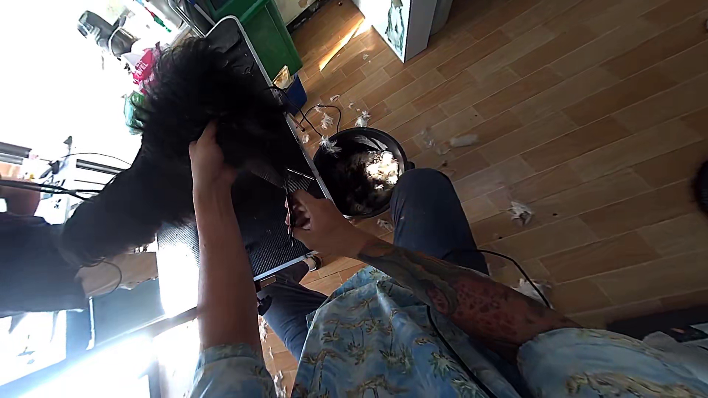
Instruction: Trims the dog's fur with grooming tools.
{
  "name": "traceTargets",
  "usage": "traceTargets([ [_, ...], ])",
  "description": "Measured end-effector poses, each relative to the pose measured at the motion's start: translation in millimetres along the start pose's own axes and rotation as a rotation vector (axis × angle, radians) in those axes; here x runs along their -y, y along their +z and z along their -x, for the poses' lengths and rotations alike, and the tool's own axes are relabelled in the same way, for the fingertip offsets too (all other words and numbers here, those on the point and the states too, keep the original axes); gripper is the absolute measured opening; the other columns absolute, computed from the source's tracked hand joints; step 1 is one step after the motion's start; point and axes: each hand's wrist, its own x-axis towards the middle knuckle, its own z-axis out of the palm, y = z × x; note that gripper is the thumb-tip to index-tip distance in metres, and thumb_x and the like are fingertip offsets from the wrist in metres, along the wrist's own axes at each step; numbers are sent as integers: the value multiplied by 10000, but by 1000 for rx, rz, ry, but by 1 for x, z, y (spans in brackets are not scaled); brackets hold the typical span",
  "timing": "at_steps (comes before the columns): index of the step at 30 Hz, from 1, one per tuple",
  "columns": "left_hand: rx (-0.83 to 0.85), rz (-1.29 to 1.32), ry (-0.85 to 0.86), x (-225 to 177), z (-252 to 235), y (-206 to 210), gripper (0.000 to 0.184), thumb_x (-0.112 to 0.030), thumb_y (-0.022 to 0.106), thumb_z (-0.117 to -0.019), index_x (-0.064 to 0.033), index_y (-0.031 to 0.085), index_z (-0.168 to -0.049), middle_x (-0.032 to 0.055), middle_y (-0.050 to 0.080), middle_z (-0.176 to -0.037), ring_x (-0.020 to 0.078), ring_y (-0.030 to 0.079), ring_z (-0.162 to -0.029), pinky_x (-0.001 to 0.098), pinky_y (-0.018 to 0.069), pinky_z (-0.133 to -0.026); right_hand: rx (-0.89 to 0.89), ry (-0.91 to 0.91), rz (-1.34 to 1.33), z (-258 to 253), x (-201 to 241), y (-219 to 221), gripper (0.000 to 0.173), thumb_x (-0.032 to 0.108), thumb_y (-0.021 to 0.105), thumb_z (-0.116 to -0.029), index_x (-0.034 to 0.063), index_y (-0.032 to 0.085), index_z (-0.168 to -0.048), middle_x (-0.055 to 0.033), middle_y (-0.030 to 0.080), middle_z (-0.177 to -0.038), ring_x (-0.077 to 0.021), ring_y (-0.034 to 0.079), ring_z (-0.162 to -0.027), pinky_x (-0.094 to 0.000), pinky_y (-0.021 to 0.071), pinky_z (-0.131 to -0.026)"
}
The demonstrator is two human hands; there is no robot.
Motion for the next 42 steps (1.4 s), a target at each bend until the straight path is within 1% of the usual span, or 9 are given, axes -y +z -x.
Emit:
traceTargets([
  [4,-1,8,8,0,2,1,225,-226,505,-1070,-42,618,-1130,104,716,-971,216,712,-894,445,611,-794,-174,1,-26,2,-1,-3,424,119,761,-837,89,557,-1208,-4,728,-955,-89,729,-798,-292,643,-745],
  [8,-20,-19,5,1,1,2,251,-243,508,-1071,-32,621,-1144,115,718,-981,224,711,-904,454,610,-806,-228,-182,51,11,-9,6,569,429,844,-779,78,588,-1147,20,671,-913,-51,682,-844,-276,619,-804],
  [10,-31,-30,2,2,1,3,256,-251,516,-1069,-32,617,-1155,117,717,-983,226,711,-902,457,612,-801,-233,-198,99,12,-8,10,598,474,830,-778,78,601,-1162,20,670,-922,-43,675,-856,-263,608,-804],
  [13,-43,-34,-2,1,1,5,245,-249,525,-1066,-35,618,-1142,109,716,-964,215,712,-877,440,615,-783,-239,-158,143,10,-2,13,558,454,828,-766,93,610,-1131,20,670,-910,-42,669,-835,-251,590,-770],
  [19,-40,-12,-1,1,1,7,222,-242,528,-1065,-45,618,-1114,106,712,-926,210,711,-844,431,615,-755,-184,-47,103,7,6,11,415,210,788,-804,93,593,-1152,4,697,-908,-68,697,-787,-261,609,-733],
  [22,-39,-7,0,1,1,7,227,-241,513,-1071,-44,614,-1124,105,712,-937,209,712,-856,429,614,-763,-157,-7,90,8,9,9,396,161,775,-829,92,580,-1167,-7,706,-919,-79,705,-786,-267,611,-733],
  [30,-36,15,3,-1,2,8,204,-218,516,-1068,-47,625,-1084,96,713,-913,198,711,-838,410,614,-754,-134,20,43,9,11,9,396,126,756,-844,73,579,-1194,-8,727,-925,-68,718,-775,-253,623,-732],
  [38,-38,3,11,1,0,5,239,-240,538,-1059,-31,625,-1137,112,719,-981,219,716,-902,441,614,-802,-152,19,-50,11,8,11,399,96,758,-833,81,580,-1190,8,730,-930,-69,720,-751,-248,633,-708],
  [42,-22,10,6,-1,-1,3,247,-248,536,-1059,-35,621,-1150,114,717,-990,222,712,-911,445,610,-814,-226,-122,-38,12,-2,5,456,271,830,-804,76,582,-1133,17,720,-897,-63,726,-772,-261,649,-721],
])
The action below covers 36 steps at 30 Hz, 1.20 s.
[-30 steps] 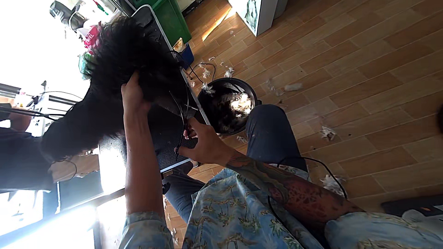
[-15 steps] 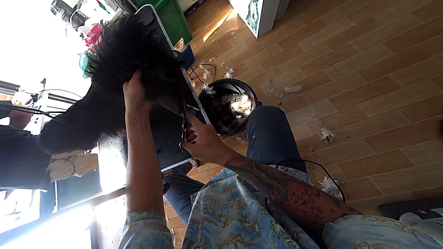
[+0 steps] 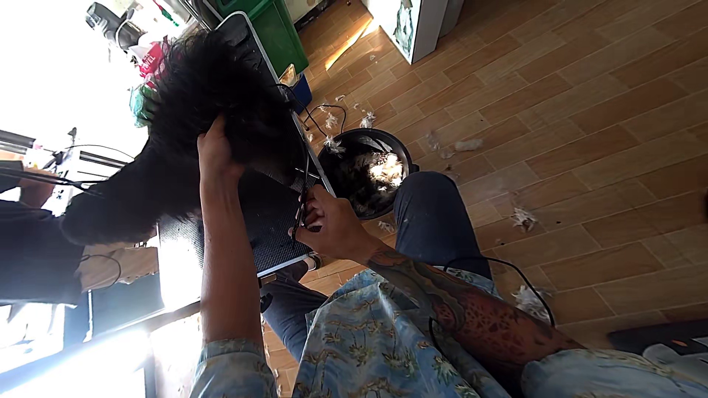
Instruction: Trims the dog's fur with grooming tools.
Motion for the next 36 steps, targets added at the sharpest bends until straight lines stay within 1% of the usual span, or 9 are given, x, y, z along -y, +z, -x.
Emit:
traceTargets([
  [2,14,-2,-7,-1,0,-1,254,-254,534,-1060,-36,624,-1153,117,719,-993,227,714,-917,450,611,-818,-3,-74,6,-1,-2,-2,530,392,857,-787,74,595,-1120,19,691,-900,-58,708,-805,-271,645,-752],
  [4,31,0,-11,0,0,-2,258,-261,525,-1065,-38,630,-1144,114,720,-985,223,714,-905,444,614,-806,16,-99,32,-2,0,-3,535,407,857,-784,75,609,-1122,20,684,-912,-48,695,-815,-265,637,-767],
  [10,32,11,-30,1,-2,-4,253,-261,522,-1063,-44,630,-1135,112,716,-976,223,711,-889,444,610,-791,115,78,106,-4,12,-8,388,144,759,-826,91,609,-1179,9,723,-903,-60,706,-732,-251,621,-696],
  [17,62,65,-45,1,-3,-8,250,-250,477,-1076,-56,619,-1143,109,705,-983,216,699,-905,433,603,-800,113,153,-48,-7,3,-19,404,112,807,-833,108,592,-1175,20,741,-929,-82,727,-744,-263,642,-703],
  [22,75,123,-90,-1,1,-9,247,-263,411,-1096,-95,592,-1094,70,671,-886,172,674,-790,360,599,-717,276,220,126,-18,-2,-17,405,98,767,-839,93,594,-1205,-21,720,-936,-107,707,-759,-314,613,-736],
  [27,73,161,-127,-3,2,-10,279,-273,378,-1100,-99,591,-1058,62,662,-869,164,664,-766,344,594,-694,266,32,-25,-13,0,-13,413,62,729,-856,82,619,-1254,-27,739,-1017,-87,727,-835,-269,625,-785],
  [31,81,170,-135,-3,3,-11,292,-275,373,-1101,-101,597,-1037,60,663,-857,161,663,-758,334,593,-694,199,-112,-208,-8,-13,-19,429,7,740,-847,37,603,-1252,-47,740,-1014,-139,746,-858,-312,653,-804],
  [33,84,171,-134,-2,3,-10,303,-278,363,-1103,-107,601,-1026,54,665,-851,156,665,-753,330,595,-692,209,-123,-268,-6,-17,-24,443,53,797,-837,29,574,-1220,-54,730,-1003,-155,746,-864,-318,653,-804],
  [36,91,173,-131,-2,4,-10,315,-280,348,-1108,-107,599,-1025,54,665,-848,152,663,-753,324,592,-692,258,-172,-252,-6,-23,-27,552,276,863,-817,10,567,-1199,-54,700,-1002,-140,729,-898,-310,641,-821],
])
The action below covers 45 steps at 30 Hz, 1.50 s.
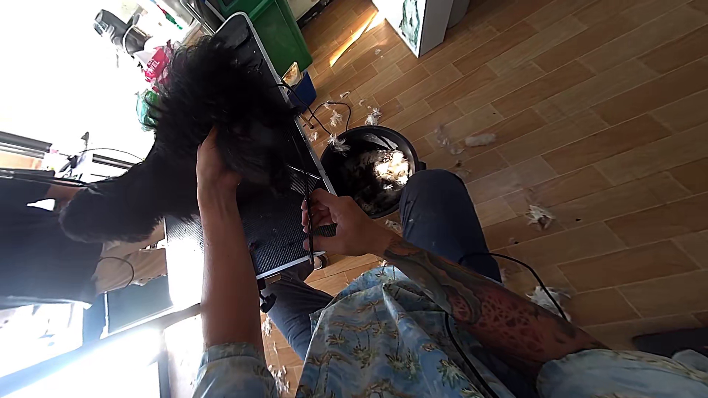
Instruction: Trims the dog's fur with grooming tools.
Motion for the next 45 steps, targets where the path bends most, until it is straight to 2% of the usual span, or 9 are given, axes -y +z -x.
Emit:
traceTargets([
  [5,14,9,-8,1,0,0,324,-278,338,-1109,-103,596,-1018,57,660,-841,156,660,-745,318,590,-687,57,-10,55,-5,4,1,564,330,857,-810,12,589,-1192,-41,700,-992,-97,717,-887,-278,630,-811],
  [17,11,14,0,2,3,2,319,-260,344,-1103,-106,601,-994,53,658,-815,149,658,-728,317,587,-671,38,146,51,-3,13,-1,418,56,780,-838,47,608,-1219,-29,739,-997,-92,731,-820,-251,631,-765],
  [22,35,-17,1,2,-1,-2,335,-277,345,-1112,-89,607,-1021,62,663,-832,160,656,-735,327,588,-685,17,76,61,-3,10,-2,504,227,855,-811,35,604,-1203,-24,723,-964,-100,725,-818,-268,639,-753],
  [29,-5,-27,-7,-5,-4,3,263,-257,405,-1099,-95,608,-1054,56,691,-853,150,682,-754,334,604,-683,-136,256,47,-19,9,-26,451,-64,630,-717,70,559,-1142,-74,676,-907,-222,692,-790,-419,611,-687],
  [31,-27,-28,-34,-10,-8,4,268,-277,417,-1095,-96,612,-1058,55,687,-859,155,679,-753,343,599,-673,-280,423,184,-34,9,-34,349,-16,709,-753,55,564,-1062,-96,618,-777,-235,627,-616,-451,569,-552],
  [33,-14,1,-61,-15,-13,3,298,-307,404,-1096,-100,616,-1064,65,687,-876,172,684,-783,376,601,-699,-376,589,473,-53,10,-38,420,278,876,-787,65,590,-1009,-100,603,-700,-243,612,-521,-454,554,-485],
  [36,12,20,-60,-20,-20,1,320,-328,375,-1096,-106,605,-1104,71,686,-911,186,685,-823,398,595,-721,-322,725,884,-82,9,-35,826,614,923,-633,59,618,-1163,-192,666,-901,-393,656,-840,-616,515,-696],
  [39,45,24,-70,-26,-24,-3,330,-350,378,-1090,-116,609,-1120,63,688,-939,186,684,-859,410,592,-746,-205,794,1059,-95,3,-30,918,651,906,-629,26,610,-1233,-238,689,-1042,-436,670,-996,-650,524,-791],
  [45,113,99,-83,-34,-27,-13,346,-340,356,-1096,-114,617,-1081,66,693,-926,188,694,-859,403,598,-745,-174,825,1048,-106,3,-45,478,485,856,-800,49,683,-899,-202,671,-835,-400,667,-808,-626,508,-667],
])
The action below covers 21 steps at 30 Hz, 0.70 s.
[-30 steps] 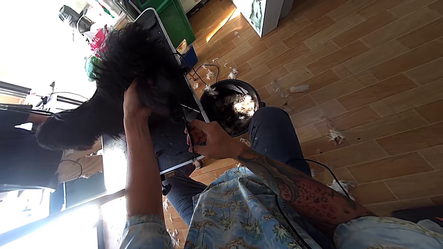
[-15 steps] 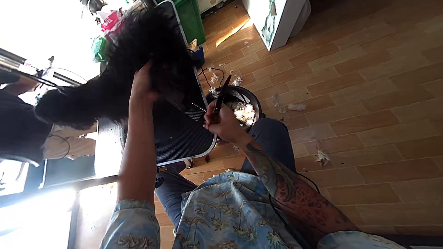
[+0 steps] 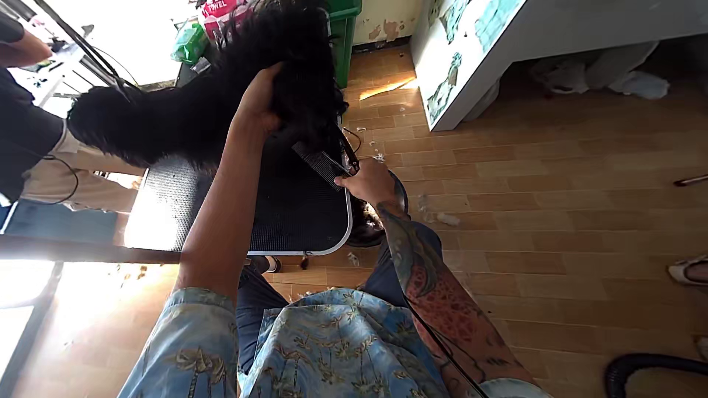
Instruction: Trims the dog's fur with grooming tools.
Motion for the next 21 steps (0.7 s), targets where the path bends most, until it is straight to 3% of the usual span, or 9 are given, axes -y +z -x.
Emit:
traceTargets([
  [4,27,47,-4,1,-3,-6,323,-318,385,-1093,-103,624,-1114,76,704,-958,196,703,-883,411,606,-766,9,45,-258,-15,-31,-2,386,439,798,-866,79,676,-938,-124,618,-703,-234,582,-525,-441,506,-495],
  [6,80,22,-7,5,-6,-14,327,-310,391,-1090,-91,630,-1127,81,712,-974,201,707,-897,420,606,-783,-158,85,-330,-10,-45,-17,356,422,761,-887,79,693,-960,-113,647,-718,-232,616,-540,-464,545,-527],
  [8,102,-42,7,13,-2,-20,300,-284,433,-1081,-75,644,-1125,82,720,-966,196,712,-883,408,611,-771,-340,87,-479,2,-59,-34,347,347,742,-919,18,694,-1019,-135,644,-742,-256,614,-567,-499,561,-571],
  [10,97,-118,16,23,0,-25,277,-260,531,-1049,-47,669,-1158,95,735,-996,205,720,-903,411,615,-792,-488,48,-784,16,-68,-43,206,199,698,-957,16,604,-954,-35,532,-605,-145,501,-440,-352,518,-451],
  [11,88,-158,17,28,2,-28,272,-252,572,-1032,-40,678,-1165,96,742,-1009,207,724,-917,410,615,-806,-530,12,-939,25,-70,-45,163,134,658,-986,36,547,-919,-3,495,-556,-118,477,-401,-322,521,-421],
  [13,91,-230,19,39,9,-32,255,-233,615,-1010,-39,688,-1158,82,746,-1023,196,723,-943,404,611,-837,-555,-94,-1102,44,-71,-45,82,74,570,-1036,40,525,-977,13,478,-540,-117,484,-391,-331,549,-425],
  [17,219,-160,47,68,21,-62,151,-95,572,-979,-65,665,-1094,27,725,-1033,138,688,-995,356,575,-906,-539,-372,-1075,75,-75,-27,33,31,492,-1042,57,471,-1045,12,524,-568,-130,548,-426,-310,552,-434],
  [19,216,104,114,97,12,-90,165,-34,514,-884,-86,634,-984,34,715,-976,153,680,-946,373,567,-868,-539,-505,-1003,87,-77,-17,68,18,488,-1020,74,455,-1038,21,557,-573,-140,588,-451,-330,580,-469],
  [21,113,331,132,122,-2,-109,189,-96,409,-927,-106,597,-950,36,685,-931,168,655,-906,397,547,-854,-552,-649,-863,94,-79,-5,78,17,512,-1007,78,480,-1043,39,608,-621,-125,625,-503,-314,592,-502],
])
